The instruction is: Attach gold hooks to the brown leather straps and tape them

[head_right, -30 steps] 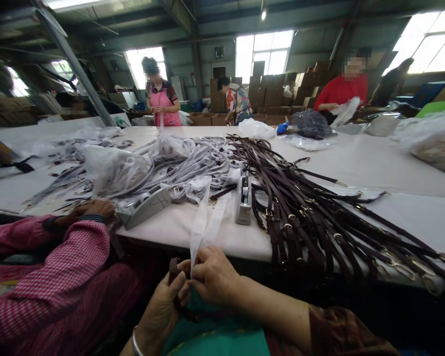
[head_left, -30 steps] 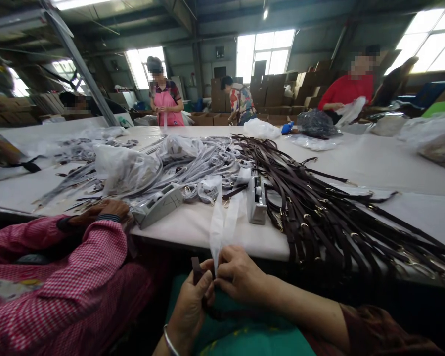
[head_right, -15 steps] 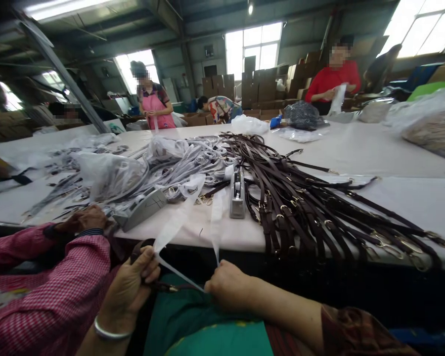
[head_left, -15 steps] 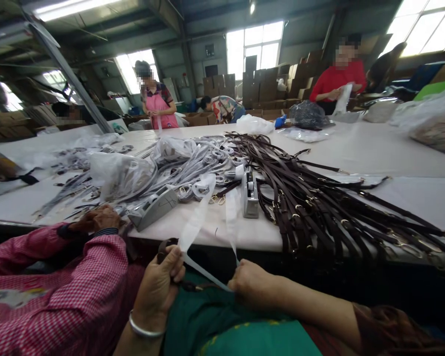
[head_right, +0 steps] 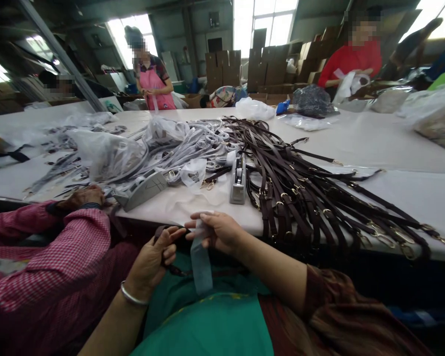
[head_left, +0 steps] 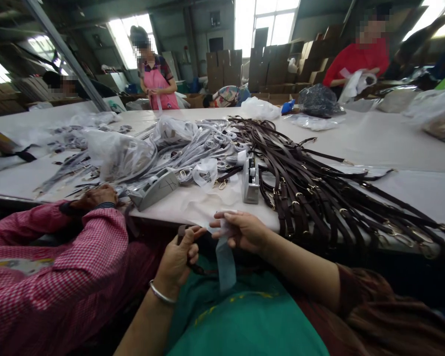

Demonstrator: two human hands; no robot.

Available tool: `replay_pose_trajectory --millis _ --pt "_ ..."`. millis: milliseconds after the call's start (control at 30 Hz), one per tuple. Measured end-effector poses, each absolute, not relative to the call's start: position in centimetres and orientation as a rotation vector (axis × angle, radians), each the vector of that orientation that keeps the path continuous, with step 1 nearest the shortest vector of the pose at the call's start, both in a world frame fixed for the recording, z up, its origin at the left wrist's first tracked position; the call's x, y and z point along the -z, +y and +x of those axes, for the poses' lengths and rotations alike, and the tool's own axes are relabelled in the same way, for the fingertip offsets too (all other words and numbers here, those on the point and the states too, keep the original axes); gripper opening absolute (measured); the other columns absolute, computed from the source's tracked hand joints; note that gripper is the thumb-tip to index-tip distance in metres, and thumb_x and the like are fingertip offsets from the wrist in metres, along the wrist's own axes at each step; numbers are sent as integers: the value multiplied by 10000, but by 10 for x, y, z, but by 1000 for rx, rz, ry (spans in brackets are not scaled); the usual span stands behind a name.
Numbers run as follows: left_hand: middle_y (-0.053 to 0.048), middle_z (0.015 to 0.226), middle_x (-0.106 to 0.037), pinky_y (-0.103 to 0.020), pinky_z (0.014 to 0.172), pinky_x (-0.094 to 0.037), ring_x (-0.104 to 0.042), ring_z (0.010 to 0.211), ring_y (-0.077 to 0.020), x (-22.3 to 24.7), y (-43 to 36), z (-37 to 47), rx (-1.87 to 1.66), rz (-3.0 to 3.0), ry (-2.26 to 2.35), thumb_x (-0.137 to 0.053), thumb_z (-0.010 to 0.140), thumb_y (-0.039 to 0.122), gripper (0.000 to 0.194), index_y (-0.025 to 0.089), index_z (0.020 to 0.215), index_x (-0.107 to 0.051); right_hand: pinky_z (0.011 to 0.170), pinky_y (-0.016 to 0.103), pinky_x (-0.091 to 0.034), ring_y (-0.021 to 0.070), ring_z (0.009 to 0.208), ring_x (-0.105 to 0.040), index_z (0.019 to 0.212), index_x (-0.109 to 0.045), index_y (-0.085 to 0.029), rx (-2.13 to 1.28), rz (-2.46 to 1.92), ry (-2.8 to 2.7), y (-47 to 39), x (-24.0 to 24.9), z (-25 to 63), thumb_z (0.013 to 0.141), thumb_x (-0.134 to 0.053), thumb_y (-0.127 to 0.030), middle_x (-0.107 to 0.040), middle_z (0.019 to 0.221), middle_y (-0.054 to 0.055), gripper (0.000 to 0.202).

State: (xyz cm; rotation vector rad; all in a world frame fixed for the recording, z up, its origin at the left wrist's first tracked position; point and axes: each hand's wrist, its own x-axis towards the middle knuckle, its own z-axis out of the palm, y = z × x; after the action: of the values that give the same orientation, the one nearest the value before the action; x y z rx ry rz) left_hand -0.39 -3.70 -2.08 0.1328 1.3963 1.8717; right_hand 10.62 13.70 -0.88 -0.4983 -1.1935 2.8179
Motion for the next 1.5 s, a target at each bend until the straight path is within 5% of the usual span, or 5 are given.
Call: replay_pose_trajectory --millis 200,600,900,1133,1500 --pt "61 531 -502 -160 363 -252 -330 384 -26 20 -34 30 -1638 331 1390 -854 664 415 417 127 866 -628 389 160 -485 197 850 -720 1096 -554 -143 -2776 -598 -998 143 -7 59 991 -393 -238 -669 1165 138 214" --pt "107 577 -433 -119 350 -259 -337 404 -8 20 -30 -8 -1942 5 1385 -873 605 258 422 164 845 -538 422 161 -379 92 561 -548 957 -640 -135 -2858 -685 -1535 125 57 108 893 -558 -553 -637 780 34 430" --pt "121 486 -363 -126 357 -268 -317 382 -19 26 -25 -13 -2028 -6 1366 -854 661 314 357 159 823 -577 552 226 -357 87 563 -451 832 -749 -98 -2625 -188 -2358 115 37 105 675 -790 -447 -601 624 -22 385" --pt "34 658 -510 -137 369 -279 -328 441 -8 27 -40 1 -1792 138 1253 -785 689 588 570 92 924 -630 455 207 -250 48 456 -333 703 -646 -115 -2504 -513 -1928 113 34 93 671 -778 -481 -472 508 -65 391" --pt "23 696 -590 -145 374 -288 -357 432 -15 17 -33 -2 -1872 114 1345 -787 740 294 284 129 842 -580 461 207 -386 101 486 -498 705 -660 -120 -2469 70 -2195 117 -42 117 870 -455 -712 -588 567 30 648"
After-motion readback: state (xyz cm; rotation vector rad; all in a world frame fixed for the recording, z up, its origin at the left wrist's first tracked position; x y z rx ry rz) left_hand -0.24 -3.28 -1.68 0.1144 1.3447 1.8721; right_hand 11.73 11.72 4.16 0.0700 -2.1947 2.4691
